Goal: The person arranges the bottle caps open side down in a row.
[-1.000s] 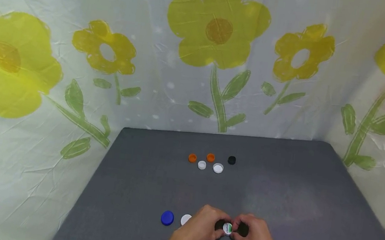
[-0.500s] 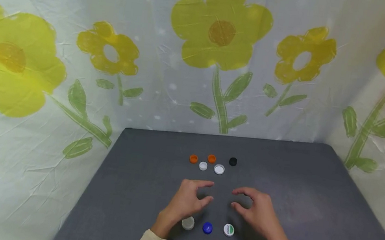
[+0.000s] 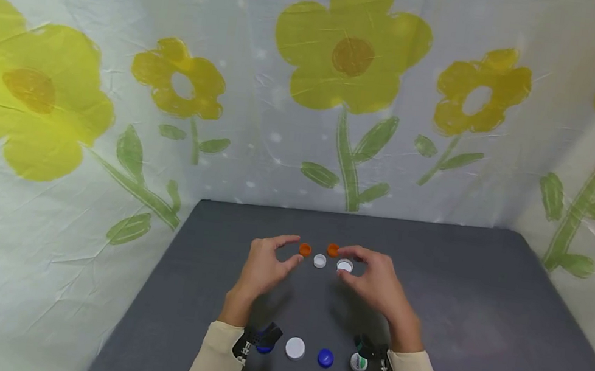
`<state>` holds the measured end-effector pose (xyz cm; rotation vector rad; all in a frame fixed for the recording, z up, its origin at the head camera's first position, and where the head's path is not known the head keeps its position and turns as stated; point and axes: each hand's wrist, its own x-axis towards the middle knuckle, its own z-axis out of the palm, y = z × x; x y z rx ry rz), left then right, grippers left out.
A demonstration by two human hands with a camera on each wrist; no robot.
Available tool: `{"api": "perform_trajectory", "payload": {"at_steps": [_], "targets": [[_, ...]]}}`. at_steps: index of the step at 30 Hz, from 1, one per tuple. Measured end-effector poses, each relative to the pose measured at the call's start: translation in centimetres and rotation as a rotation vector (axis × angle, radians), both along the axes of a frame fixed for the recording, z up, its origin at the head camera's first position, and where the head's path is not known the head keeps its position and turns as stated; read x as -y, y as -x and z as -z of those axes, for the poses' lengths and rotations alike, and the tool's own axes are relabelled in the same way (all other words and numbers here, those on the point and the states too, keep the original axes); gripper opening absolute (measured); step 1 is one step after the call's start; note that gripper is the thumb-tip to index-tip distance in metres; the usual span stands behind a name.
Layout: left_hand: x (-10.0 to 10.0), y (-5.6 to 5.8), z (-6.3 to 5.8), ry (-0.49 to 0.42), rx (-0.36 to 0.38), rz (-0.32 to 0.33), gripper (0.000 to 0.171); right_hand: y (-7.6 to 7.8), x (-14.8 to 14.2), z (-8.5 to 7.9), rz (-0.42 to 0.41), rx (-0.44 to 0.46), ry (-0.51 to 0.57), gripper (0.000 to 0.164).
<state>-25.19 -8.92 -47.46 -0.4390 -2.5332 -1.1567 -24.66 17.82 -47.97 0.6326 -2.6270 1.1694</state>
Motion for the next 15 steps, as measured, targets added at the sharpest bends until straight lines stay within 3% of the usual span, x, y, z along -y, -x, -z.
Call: {"api": "perform_trajectory", "payload": {"at_steps": [8,15], "targets": [[1.0,2.0,-1.2,-0.036,0.035,-0.031,0.039,3.1,2.7,-1.0,-0.022,0.045,0.02,0.036],[1.4,3.5,-0.3,-0.037,0.103,-0.015,0.038,5.3,4.4,-0.2,-0.047,0.062,0.036,0.036]]}}
